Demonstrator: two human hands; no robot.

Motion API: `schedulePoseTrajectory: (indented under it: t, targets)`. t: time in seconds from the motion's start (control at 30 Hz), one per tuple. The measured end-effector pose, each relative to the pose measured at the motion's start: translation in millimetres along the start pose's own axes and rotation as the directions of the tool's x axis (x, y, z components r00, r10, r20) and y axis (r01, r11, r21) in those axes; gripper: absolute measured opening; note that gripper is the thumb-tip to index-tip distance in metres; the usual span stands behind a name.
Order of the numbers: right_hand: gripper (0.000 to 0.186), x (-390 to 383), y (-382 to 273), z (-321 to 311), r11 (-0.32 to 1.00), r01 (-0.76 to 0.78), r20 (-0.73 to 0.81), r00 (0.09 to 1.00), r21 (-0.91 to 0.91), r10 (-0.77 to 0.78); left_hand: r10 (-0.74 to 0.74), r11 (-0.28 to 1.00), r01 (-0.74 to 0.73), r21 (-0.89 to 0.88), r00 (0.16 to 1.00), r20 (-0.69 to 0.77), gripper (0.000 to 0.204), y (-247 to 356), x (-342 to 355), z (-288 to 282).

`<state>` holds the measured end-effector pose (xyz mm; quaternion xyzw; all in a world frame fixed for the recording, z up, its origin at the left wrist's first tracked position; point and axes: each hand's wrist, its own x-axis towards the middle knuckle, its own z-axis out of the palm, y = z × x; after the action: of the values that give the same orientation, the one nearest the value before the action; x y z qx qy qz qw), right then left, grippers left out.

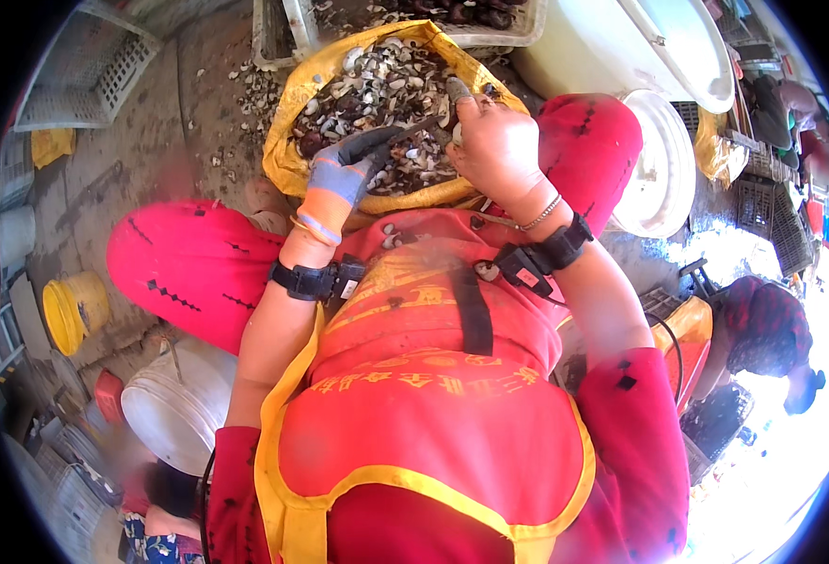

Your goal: The person is peeling water chestnuts by hand using a small blade, removing the dark outer skins and placing the peeled chestnuts into a container.

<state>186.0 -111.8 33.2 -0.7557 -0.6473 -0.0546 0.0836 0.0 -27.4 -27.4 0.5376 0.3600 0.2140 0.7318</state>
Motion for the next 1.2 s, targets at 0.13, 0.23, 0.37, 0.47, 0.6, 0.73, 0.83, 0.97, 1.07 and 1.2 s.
schedulePoseTrajectory:
  t: [0.13,0.23,0.37,0.47,0.6,0.73,0.83,0.97,1.07,1.2]
  targets:
    - [0.036,5,1,0,0.998,0.042,0.014,0.999,-0.038,-0.042,-0.196,0.954,0.207,-0.218,0.978,0.070,0.030,10,-5,-2]
    - [0.036,7,1,0,0.997,0.021,-0.047,0.999,0.071,-0.018,-0.250,0.910,0.286,-0.300,0.956,0.152,0.035,5,-7,-12]
    - [0.036,-2,3,11,0.874,-0.173,0.022,0.983,0.455,0.183,-0.167,0.904,0.116,-0.412,0.982,-0.089,0.032,15,0,-5]
    - [0.040,0,-6,7,0.501,-0.269,0.118,0.942,0.822,0.313,0.284,0.956,-0.289,-0.051,0.955,-0.082,0.028,16,3,-5]
    - [0.042,0,2,12,0.537,-0.171,0.031,0.965,0.826,0.260,0.576,0.575,-0.393,0.718,0.818,-0.013,0.030,23,-1,-11]
    - [0.040,-6,12,9,0.685,-0.216,0.152,0.977,0.696,0.153,0.643,0.366,-0.408,0.836,0.761,0.090,0.042,34,-5,-13]
    - [0.031,-9,21,6,0.393,-0.297,0.312,0.950,0.870,0.026,0.686,0.268,-0.515,0.814,0.695,0.215,0.045,39,-3,-23]
    - [0.021,2,12,-45,0.278,-0.463,0.518,0.838,0.842,-0.174,0.674,0.286,-0.606,0.742,0.678,0.294,0.043,39,-4,-30]
    - [0.019,-2,23,-31,0.649,-0.257,0.464,0.870,0.716,-0.169,0.485,0.510,-0.496,0.702,0.841,0.241,0.041,21,-2,-29]
    - [0.023,-2,26,-24,0.469,-0.446,0.539,0.839,0.763,-0.080,0.567,0.416,-0.500,0.760,0.796,0.213,0.042,18,-1,-26]
